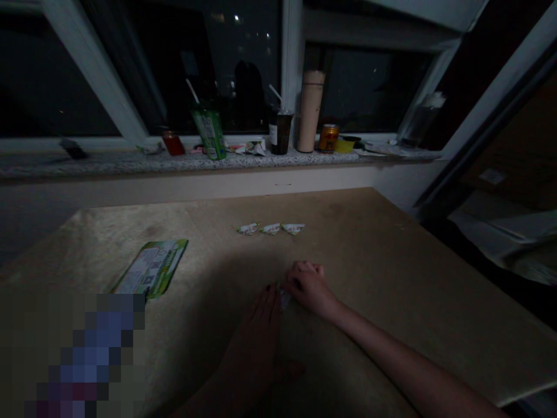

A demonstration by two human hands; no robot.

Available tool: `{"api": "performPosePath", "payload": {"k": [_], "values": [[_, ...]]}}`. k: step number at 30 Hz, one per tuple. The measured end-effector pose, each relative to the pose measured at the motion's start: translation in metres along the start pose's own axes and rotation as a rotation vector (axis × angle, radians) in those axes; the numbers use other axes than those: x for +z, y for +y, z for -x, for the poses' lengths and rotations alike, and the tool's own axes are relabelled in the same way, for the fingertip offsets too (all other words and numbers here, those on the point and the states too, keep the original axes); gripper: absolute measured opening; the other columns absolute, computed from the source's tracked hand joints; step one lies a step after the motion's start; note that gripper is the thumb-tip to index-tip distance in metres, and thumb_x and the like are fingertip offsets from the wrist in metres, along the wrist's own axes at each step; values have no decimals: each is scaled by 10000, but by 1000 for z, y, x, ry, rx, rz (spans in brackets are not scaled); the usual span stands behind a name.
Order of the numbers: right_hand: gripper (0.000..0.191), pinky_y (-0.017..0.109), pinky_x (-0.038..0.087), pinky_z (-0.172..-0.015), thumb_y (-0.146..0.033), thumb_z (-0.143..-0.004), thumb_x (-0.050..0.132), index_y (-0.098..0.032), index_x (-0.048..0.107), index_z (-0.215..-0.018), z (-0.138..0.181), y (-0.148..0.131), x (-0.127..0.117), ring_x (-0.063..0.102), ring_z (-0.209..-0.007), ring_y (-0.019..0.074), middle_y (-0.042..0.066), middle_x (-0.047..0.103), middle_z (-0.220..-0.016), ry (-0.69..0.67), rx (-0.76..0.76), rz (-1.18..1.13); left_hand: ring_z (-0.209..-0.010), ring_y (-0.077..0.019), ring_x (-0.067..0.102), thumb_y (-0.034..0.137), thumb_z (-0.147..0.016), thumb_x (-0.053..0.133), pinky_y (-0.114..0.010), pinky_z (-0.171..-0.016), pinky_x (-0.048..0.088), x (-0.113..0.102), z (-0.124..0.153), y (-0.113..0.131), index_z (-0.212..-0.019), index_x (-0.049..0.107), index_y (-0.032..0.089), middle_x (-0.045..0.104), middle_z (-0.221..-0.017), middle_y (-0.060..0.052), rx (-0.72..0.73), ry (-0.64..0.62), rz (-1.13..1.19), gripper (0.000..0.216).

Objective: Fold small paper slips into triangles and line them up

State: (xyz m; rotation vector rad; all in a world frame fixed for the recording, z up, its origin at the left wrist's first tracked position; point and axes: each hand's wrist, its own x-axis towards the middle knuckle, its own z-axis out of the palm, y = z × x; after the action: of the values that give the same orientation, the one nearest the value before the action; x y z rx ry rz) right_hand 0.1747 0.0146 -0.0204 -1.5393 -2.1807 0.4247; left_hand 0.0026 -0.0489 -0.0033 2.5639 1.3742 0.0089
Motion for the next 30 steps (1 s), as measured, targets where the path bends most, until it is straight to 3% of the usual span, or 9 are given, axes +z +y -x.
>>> {"api": "performPosePath", "payload": {"k": [6,15,19,21,30], "values": [[170,300,237,-748,-304,-752,704,-184,638,-652,-6,14,-12,529,-814,157,-23,601,-727,-111,24,-126,-1343,-359,232,633,-622,664,-493,-1059,294,-3,0,2,-1435,239,71,197,-1480,-229,6,20,45,1076],[153,255,270,-679,-310,-705,718,-191,656,-631,-19,11,-18,523,-619,97,-66,597,-609,-270,126,-123,-1336,-364,257,667,-601,657,-487,-1062,290,-5,-2,3,-1415,300,71,244,-1470,-223,4,25,22,1070],[184,221,298,-594,-347,-662,730,-181,666,-614,-34,21,-28,486,-544,86,-74,550,-526,-419,82,-154,-1339,-374,241,682,-583,666,-505,-1068,264,-7,-3,4,-1408,314,60,230,-1468,-238,12,5,0,1091],[174,205,297,-525,-343,-639,738,-177,688,-636,-41,26,-32,475,-529,90,-70,545,-515,-575,54,-218,-1350,-370,209,677,-590,664,-504,-1074,250,-10,-3,4,-1411,303,48,198,-1477,-235,16,-14,1,1095],[176,199,286,-459,-327,-578,773,-169,695,-574,-52,25,-35,463,-490,90,-51,552,-481,-604,54,-214,-1361,-339,190,633,-628,657,-481,-1074,255,-7,-2,-1,-1444,208,85,187,-1490,-218,61,-15,93,1080]]}}
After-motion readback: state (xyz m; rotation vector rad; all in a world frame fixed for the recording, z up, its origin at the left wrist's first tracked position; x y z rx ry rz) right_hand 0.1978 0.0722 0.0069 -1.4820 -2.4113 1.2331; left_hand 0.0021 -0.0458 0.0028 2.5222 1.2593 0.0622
